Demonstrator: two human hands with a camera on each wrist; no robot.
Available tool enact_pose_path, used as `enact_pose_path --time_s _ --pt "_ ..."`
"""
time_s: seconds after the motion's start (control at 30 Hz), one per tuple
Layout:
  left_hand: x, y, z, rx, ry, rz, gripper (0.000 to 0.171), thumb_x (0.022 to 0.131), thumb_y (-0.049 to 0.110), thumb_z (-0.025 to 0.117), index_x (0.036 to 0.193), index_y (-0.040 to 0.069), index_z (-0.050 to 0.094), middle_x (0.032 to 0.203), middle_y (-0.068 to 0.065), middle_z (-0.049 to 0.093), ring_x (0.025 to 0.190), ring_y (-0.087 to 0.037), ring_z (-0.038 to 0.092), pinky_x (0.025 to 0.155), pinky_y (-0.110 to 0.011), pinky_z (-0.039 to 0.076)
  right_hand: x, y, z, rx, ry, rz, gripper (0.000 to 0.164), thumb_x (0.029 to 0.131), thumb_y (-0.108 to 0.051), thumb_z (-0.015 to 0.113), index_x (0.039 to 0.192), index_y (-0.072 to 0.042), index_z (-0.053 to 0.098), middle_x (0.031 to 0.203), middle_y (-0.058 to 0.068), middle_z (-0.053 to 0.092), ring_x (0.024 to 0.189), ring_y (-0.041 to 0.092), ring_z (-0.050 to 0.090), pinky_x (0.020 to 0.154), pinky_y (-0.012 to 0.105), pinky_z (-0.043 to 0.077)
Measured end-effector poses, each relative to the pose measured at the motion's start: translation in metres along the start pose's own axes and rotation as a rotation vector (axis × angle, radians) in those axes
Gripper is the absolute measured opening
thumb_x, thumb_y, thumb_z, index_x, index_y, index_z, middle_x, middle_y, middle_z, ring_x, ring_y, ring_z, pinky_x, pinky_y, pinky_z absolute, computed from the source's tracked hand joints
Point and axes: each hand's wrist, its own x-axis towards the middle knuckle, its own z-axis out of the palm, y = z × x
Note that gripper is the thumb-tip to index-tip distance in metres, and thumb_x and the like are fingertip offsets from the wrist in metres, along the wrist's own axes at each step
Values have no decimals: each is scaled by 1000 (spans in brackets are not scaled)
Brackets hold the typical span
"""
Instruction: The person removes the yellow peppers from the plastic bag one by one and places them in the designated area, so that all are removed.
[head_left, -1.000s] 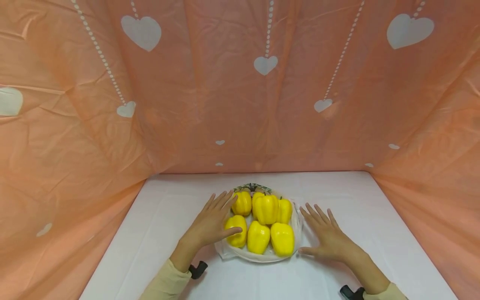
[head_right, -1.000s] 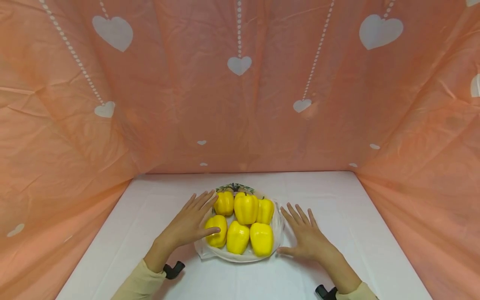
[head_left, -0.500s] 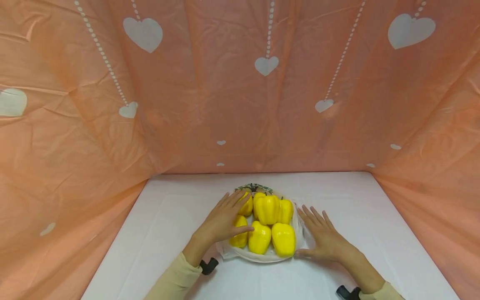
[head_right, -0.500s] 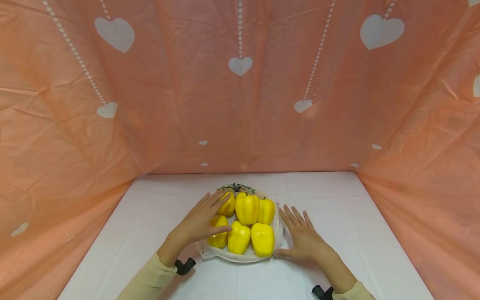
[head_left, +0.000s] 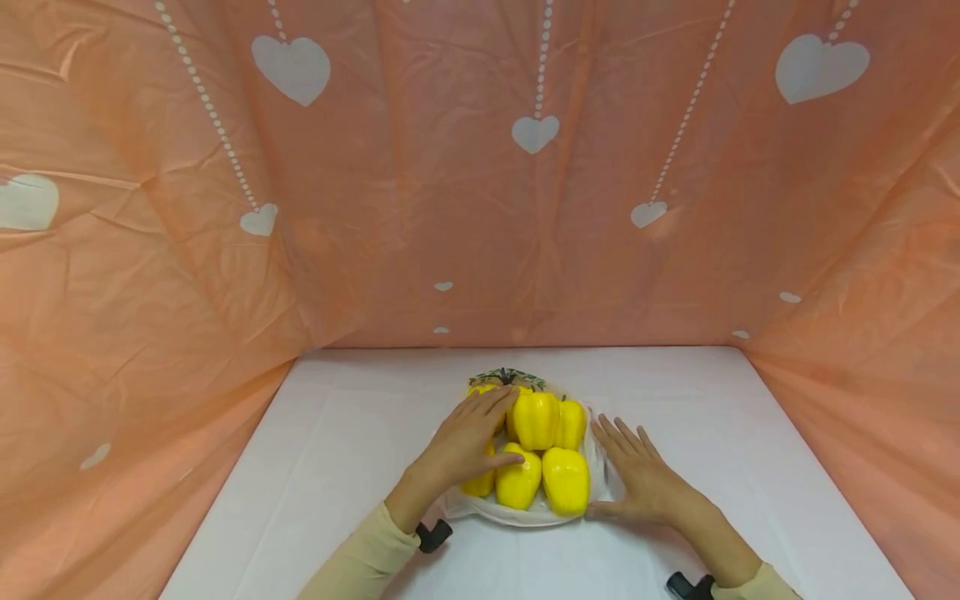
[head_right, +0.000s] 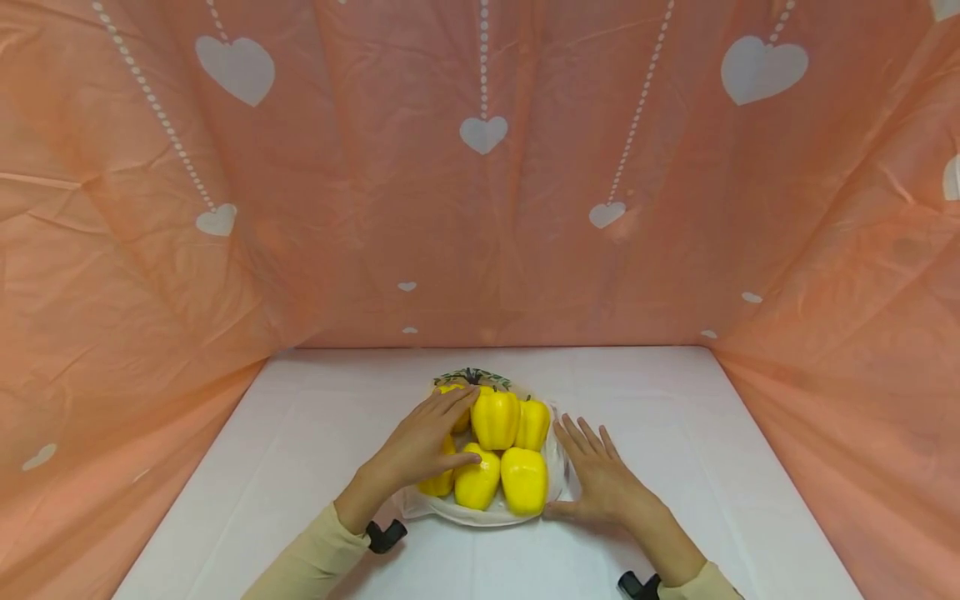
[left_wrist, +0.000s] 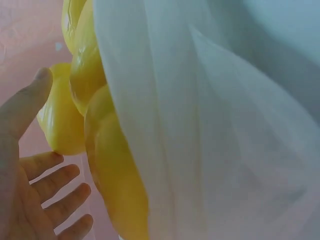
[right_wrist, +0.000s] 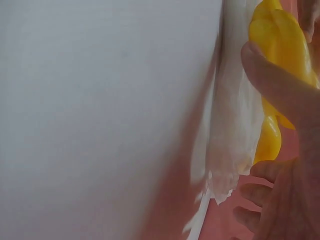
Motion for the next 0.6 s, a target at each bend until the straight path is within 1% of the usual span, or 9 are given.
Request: enact_pose_path --time_s 0.1,0.3,0.4,0.6 --pt "3 2 2 10 10 -8 96 96 58 76 168 10 34 174 -8 35 158 -28 36 131 -50 27 0 0 -1 0 -9 1 130 76 -73 84 168 1 28 174 24 25 159 51 23 127 73 12" --pt "7 6 5 -24 35 -22 95 96 54 78 168 12 35 172 -7 39 157 -27 38 131 -48 29 0 0 -2 7 -27 6 130 77 -71 85 167 2 27 174 25 25 159 51 22 127 73 12" --pt "8 7 7 -27 44 -27 94 96 52 79 168 12 35 171 -7 40 156 -26 40 131 -47 30 1 -1 -3 14 -33 0 130 77 -70 86 167 3 27 174 25 25 159 52 22 127 73 12" --pt "11 8 10 -70 71 -38 89 96 42 82 167 12 37 168 -8 44 154 -27 44 129 -49 34 2 -1 -3 45 -46 4 131 76 -68 87 168 3 25 175 25 23 160 52 20 128 71 11"
